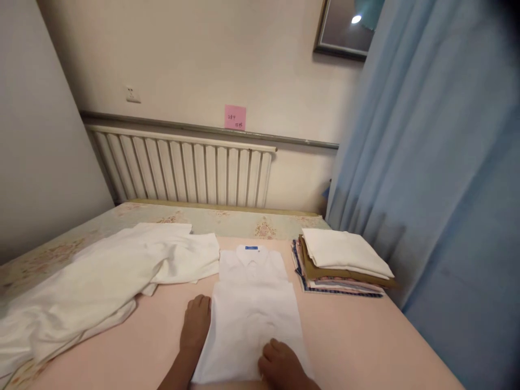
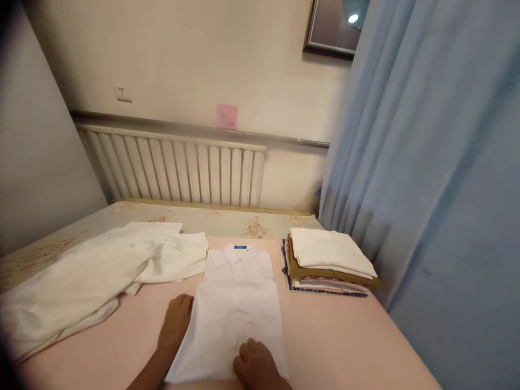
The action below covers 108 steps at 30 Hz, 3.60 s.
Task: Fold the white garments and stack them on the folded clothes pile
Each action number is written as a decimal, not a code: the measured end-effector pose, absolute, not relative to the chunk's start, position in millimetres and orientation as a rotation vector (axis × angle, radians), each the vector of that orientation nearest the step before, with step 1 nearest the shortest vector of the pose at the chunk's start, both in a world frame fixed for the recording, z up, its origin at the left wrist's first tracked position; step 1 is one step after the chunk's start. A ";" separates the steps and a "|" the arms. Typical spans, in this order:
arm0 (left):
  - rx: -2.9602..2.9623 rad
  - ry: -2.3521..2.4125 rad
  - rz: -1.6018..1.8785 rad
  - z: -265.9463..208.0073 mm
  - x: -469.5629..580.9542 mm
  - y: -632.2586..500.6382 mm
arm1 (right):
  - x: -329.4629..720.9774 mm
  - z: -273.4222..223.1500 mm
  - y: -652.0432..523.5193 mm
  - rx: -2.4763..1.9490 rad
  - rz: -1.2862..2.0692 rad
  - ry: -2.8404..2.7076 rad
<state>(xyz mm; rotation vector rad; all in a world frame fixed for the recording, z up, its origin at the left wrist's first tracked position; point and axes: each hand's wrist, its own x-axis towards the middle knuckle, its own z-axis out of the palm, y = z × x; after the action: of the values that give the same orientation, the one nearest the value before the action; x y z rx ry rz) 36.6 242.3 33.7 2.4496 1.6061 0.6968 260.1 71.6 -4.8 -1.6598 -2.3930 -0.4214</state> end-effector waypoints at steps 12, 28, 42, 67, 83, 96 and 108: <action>1.997 1.641 0.626 40.9 14.3 158.5 | 320.0 14.9 8.8 -1.996 -0.154 -1.449; 1.553 1.579 0.297 45.1 12.9 113.1 | 318.2 16.3 -11.8 -2.053 0.425 -1.236; 1.572 1.562 0.285 28.7 -10.3 79.9 | 320.2 -2.1 -53.6 -1.981 -0.041 -1.416; 2.715 1.503 0.744 19.4 79.8 97.6 | 301.3 1.7 -8.7 -1.841 -0.351 -2.126; 2.864 1.432 0.552 4.1 107.1 119.7 | 281.0 14.7 32.6 -1.778 -0.288 -1.955; 2.790 1.507 0.459 6.3 96.0 125.7 | 296.8 9.4 48.6 -1.881 -0.282 -1.956; 2.693 1.721 0.354 7.0 61.5 139.6 | 298.7 0.7 47.5 -1.863 -0.352 -1.918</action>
<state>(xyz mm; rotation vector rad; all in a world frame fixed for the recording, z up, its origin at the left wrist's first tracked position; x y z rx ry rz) 61.5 139.6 7.0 2.6931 1.7212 0.3544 298.7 47.5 0.7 -1.8627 -1.9175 -0.3521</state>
